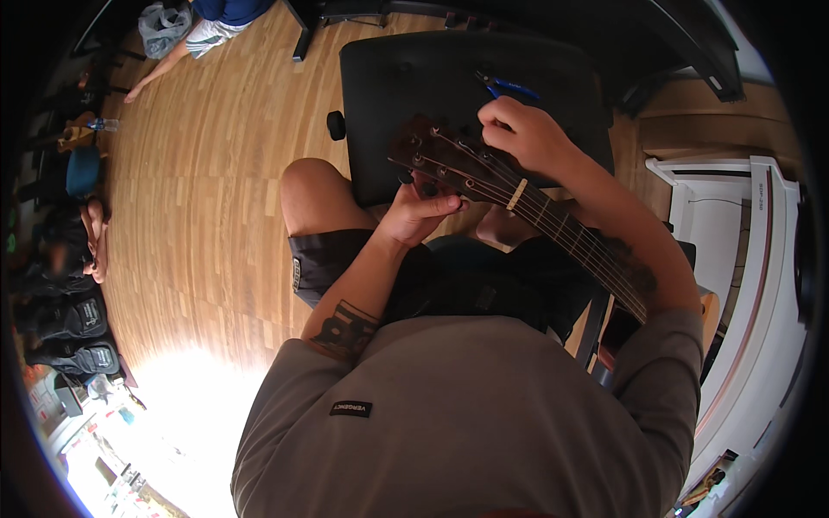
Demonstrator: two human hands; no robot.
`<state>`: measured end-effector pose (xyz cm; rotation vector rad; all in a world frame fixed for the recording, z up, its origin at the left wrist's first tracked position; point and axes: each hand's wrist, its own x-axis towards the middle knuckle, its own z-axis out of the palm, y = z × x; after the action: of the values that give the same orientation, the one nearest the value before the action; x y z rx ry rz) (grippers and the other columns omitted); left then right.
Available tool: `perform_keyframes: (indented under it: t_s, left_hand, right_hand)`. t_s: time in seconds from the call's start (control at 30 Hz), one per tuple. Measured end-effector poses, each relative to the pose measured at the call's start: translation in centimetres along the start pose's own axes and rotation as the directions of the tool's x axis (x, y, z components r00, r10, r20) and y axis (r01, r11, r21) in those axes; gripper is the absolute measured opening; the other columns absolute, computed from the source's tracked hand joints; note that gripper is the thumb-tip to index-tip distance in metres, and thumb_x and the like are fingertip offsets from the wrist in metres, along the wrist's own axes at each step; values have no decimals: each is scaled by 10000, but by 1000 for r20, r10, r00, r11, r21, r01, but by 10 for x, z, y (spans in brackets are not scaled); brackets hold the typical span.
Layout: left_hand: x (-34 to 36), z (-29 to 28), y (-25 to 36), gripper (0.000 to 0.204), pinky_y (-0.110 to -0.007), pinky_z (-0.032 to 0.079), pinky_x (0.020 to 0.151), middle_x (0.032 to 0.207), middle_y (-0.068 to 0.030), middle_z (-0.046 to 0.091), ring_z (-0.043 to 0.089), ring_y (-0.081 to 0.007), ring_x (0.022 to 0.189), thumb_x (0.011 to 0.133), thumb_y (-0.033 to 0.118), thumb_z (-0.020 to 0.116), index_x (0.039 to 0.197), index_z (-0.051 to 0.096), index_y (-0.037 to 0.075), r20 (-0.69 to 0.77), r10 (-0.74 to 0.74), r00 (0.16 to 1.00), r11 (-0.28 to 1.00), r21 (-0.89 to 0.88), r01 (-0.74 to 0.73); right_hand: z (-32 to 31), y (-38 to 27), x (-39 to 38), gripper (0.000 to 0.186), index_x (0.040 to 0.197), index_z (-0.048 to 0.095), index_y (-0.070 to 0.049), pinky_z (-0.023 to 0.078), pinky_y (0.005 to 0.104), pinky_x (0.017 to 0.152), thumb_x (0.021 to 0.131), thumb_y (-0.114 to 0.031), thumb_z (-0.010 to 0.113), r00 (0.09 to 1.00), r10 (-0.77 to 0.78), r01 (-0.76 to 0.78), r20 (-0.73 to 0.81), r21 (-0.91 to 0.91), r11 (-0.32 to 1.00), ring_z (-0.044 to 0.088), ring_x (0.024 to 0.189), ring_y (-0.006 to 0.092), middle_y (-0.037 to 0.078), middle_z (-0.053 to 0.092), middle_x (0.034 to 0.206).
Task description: The person sits on a chair with an acoustic guitar resting on their lap. They use a blue string winder tool to turn the tuning pegs on the guitar's headstock, adjusting the tension of the strings. The person repeatedly plucks the strings to check the pitch while making adjustments.
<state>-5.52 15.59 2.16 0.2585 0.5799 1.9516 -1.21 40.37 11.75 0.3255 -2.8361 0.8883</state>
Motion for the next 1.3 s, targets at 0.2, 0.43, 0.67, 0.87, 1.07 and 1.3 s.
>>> perform_keyframes:
  t_s: [0.2,0.43,0.67,0.87,1.07,1.3]
  left_hand:
    - [1,0,-1,446,-428,499,943,1170,-73,676,622,-234,1084,889,-7,735,1294,601,123,5,6,1000,1000,5,-6]
    - [1,2,2,454,-415,501,928,1180,-79,678,625,-234,1083,886,12,748,1304,595,103,5,9,1000,1000,23,-9]
    - [0,2,3,457,-416,505,923,1192,-79,677,627,-233,1093,889,19,751,1308,594,113,-1,4,1000,1000,11,-4]
    - [-2,0,2,459,-431,514,960,1188,-81,671,632,-235,1106,894,7,744,1311,579,107,-55,-20,998,1000,10,21]
    - [-1,-1,-1,464,-439,518,963,1197,-84,668,634,-241,1111,901,-1,736,1320,564,99,-65,-34,997,999,6,34]
    - [0,-2,0,492,-455,509,969,1215,-93,658,618,-246,1134,907,-2,729,1347,538,107,-52,-20,998,1000,13,21]
  right_hand:
    - [10,30,-15,141,948,615,-78,510,380,642,832,-48,688,967,-254,248,-18,-163,955,642,786,261,65,594,907]
    - [-2,21,2,234,1040,696,-44,495,319,684,963,-263,666,927,215,-339,307,444,829,619,757,145,31,655,863]
    - [0,19,3,221,1098,705,-29,518,284,801,1033,-218,610,877,228,-431,423,480,764,642,861,108,28,697,910]
    - [2,13,6,47,985,657,-12,526,291,857,968,16,624,873,245,-458,422,534,711,659,946,127,53,701,990]
    - [7,26,-3,186,928,614,-47,537,285,811,884,133,631,984,53,-147,173,597,788,667,925,129,53,680,1001]
    - [-7,14,4,296,745,621,-54,522,289,671,979,-233,607,778,412,-628,474,559,542,685,821,143,63,687,882]
